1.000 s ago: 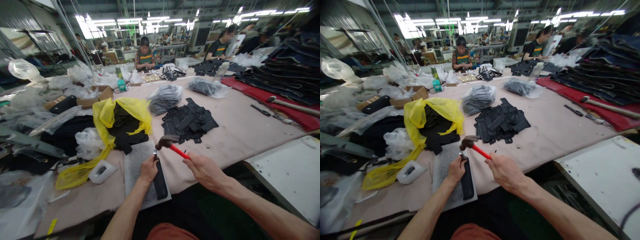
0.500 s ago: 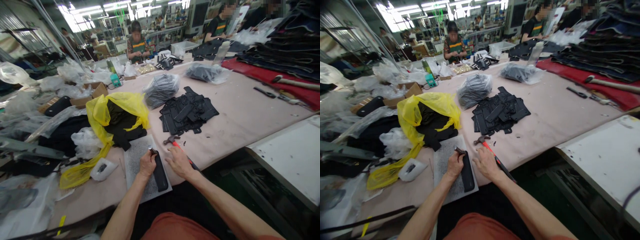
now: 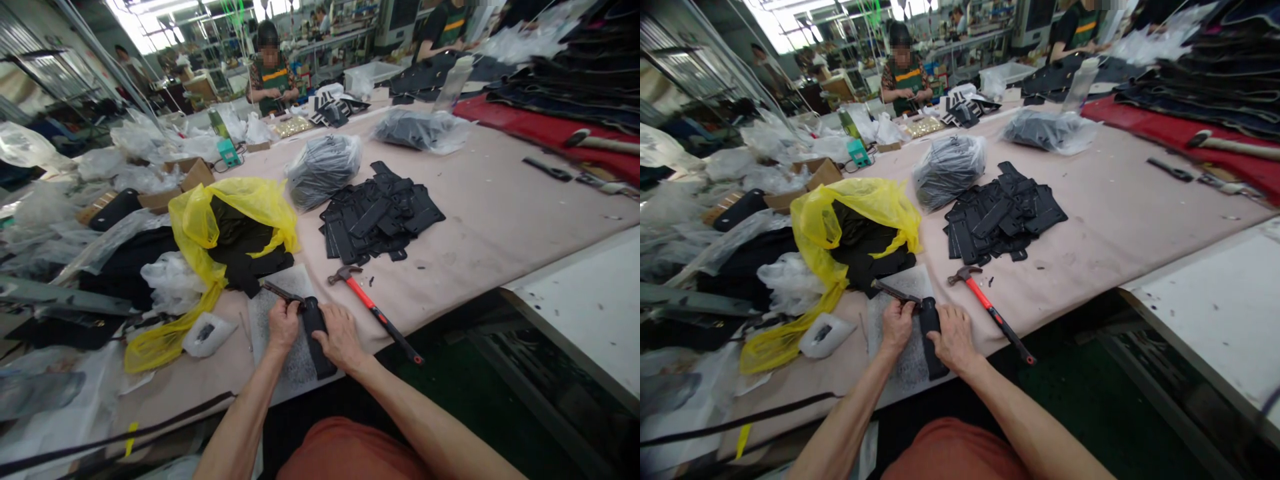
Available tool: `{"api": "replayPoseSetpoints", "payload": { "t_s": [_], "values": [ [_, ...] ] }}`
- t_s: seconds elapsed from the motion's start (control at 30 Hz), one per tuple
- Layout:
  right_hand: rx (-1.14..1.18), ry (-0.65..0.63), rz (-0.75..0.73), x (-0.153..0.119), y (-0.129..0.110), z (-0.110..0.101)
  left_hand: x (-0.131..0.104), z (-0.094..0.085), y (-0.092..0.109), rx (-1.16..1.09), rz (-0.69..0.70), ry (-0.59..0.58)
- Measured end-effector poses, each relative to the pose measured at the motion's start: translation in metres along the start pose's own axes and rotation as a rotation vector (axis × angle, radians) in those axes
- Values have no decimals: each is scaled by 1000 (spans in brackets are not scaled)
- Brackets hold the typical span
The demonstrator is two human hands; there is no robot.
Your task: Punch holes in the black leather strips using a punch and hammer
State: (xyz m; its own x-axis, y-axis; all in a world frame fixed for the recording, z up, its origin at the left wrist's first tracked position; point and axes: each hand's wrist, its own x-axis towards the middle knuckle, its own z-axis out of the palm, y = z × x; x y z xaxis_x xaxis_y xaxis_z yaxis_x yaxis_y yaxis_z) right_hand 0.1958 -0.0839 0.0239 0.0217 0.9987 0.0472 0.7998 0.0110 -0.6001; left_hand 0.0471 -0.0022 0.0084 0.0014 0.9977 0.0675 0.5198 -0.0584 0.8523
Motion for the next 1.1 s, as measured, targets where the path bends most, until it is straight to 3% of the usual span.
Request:
{"api": "replayPoseSetpoints", "payload": {
  "t_s": [0.13,0.37,0.6,1.0,1.1],
  "values": [
    [68,-2,17,14,2,-4,-14,-1,2,-37,89,-64],
    [-33,-24,-22,50,6,1,-13,1,-2,2,69,-22],
    [-42,23,-32,49,5,9,-14,2,-3,-3,95,-21],
    [-123,-14,-106,59,0,12,-13,5,-8,28,90,2],
    [-35,-20,-121,62,2,14,-14,5,-7,68,92,5]
  ]
}}
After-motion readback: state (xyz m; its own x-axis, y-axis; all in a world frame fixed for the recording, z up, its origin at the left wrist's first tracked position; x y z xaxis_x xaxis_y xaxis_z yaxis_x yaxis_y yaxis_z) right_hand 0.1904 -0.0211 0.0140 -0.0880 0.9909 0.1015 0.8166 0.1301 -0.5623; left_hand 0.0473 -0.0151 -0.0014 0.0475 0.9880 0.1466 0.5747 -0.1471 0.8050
